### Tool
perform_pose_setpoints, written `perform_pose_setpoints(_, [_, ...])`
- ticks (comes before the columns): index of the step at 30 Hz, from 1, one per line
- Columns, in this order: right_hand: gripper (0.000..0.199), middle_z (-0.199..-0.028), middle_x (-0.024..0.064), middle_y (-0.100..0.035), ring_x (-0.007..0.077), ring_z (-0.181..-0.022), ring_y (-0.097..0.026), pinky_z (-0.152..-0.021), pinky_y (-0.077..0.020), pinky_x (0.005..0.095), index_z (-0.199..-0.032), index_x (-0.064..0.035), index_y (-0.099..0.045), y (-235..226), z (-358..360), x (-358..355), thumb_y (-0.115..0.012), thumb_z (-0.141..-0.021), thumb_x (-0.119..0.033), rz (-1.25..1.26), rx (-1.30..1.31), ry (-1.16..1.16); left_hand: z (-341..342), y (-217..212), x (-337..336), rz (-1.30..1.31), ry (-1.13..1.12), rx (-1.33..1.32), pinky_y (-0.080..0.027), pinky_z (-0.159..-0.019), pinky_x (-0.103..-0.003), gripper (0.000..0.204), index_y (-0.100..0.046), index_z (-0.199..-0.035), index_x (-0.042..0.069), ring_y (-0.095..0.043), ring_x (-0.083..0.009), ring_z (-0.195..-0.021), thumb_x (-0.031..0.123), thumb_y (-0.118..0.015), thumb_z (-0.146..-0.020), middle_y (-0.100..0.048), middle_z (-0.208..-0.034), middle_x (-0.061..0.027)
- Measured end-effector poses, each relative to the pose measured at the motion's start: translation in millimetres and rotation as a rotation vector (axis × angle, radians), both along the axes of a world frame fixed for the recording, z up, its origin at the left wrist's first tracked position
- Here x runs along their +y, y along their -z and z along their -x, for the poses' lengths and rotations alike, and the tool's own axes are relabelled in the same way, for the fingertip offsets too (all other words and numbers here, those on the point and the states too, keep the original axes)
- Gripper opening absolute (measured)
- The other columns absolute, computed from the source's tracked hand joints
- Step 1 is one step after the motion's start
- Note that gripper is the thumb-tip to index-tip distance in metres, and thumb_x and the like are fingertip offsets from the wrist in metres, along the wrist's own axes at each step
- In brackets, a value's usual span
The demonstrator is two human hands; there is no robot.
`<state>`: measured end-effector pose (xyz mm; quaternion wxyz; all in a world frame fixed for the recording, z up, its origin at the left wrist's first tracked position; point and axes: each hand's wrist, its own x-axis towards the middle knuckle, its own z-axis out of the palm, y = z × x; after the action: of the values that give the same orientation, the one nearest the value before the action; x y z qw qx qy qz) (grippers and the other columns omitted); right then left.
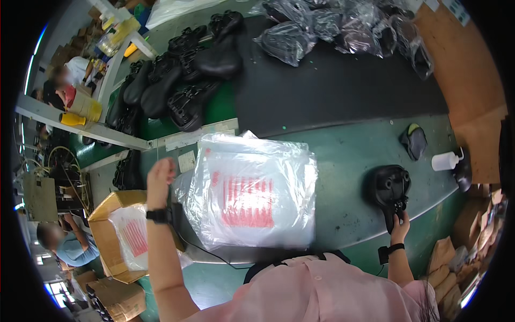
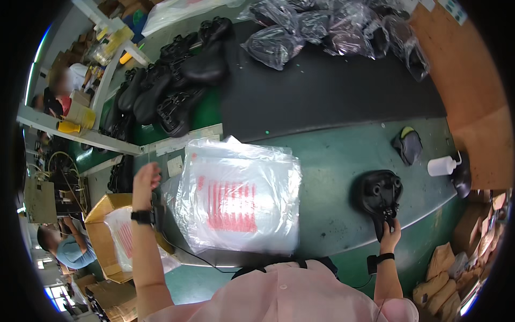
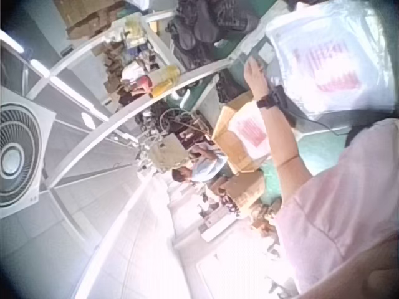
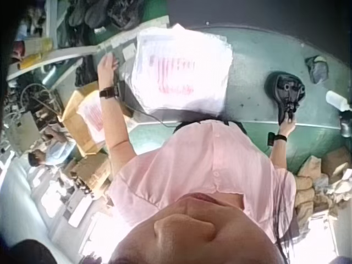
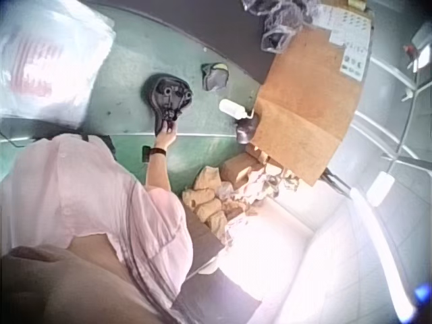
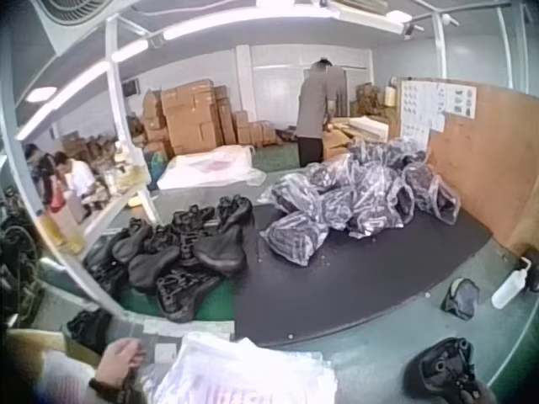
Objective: The recorder is inspecting and organizing bicycle saddles on a workbench in a manufacturing workshop.
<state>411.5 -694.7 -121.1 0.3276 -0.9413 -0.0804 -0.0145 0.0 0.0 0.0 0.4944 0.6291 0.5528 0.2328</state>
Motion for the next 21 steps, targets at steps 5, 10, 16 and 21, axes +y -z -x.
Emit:
perform_pose_setpoints(5, [0.042,-0.110,0.0104,-0.058,0.0226,-0.097,-0.055,-0.077,-0.0454,0.0326,-0.116,-0.0008,-0.058,3.9,4.0,28.2,-0.062,-0.074,-0.001,0.052,-0.022,0.117,-38.8,35.3,110.8,-0.290,-0.056,0.040,-0.046,-0.082,-0.035,0.051,-0.057,-0.121,0.004,-0.058,-0.0227,-0.096,0.044,-0.058,-0.090,-0.062,-0.109,-0.0106])
perform_pose_setpoints(10, [0.044,-0.115,0.0122,-0.056,0.0263,-0.104,-0.054,-0.086,-0.0433,0.0335,-0.109,-0.0039,-0.060,-94.1,45.2,79.4,-0.057,-0.067,0.007,0.153,-0.151,-0.171,-125.0,78.3,133.7,-0.590,-0.006,0.608,-0.043,-0.093,-0.049,0.049,-0.055,-0.120,0.018,-0.051,-0.0360,-0.113,0.028,-0.072,-0.075,-0.052,-0.127,-0.0096])
perform_pose_setpoints(16, [0.039,-0.112,0.0166,-0.058,0.0332,-0.108,-0.054,-0.096,-0.0412,0.0384,-0.104,-0.0033,-0.061,-166.1,88.6,187.9,-0.059,-0.067,0.004,0.141,0.225,-0.371,-94.0,66.5,106.8,-0.638,0.010,0.430,-0.043,-0.079,-0.047,0.018,-0.060,-0.085,0.010,-0.058,-0.0336,-0.094,0.009,-0.066,-0.068,-0.061,-0.091,-0.0081])
perform_pose_setpoints(21, [0.074,-0.140,0.0219,-0.038,0.0427,-0.129,-0.034,-0.106,-0.0304,0.0483,-0.132,-0.0030,-0.046,-216.2,113.4,344.4,-0.073,-0.063,-0.010,0.243,-0.165,-0.995,-54.8,-4.3,-31.5,-0.925,0.321,0.030,-0.035,-0.098,-0.055,0.020,-0.063,-0.079,0.008,-0.055,-0.0293,-0.089,0.000,-0.067,-0.062,-0.060,-0.084,-0.0069])
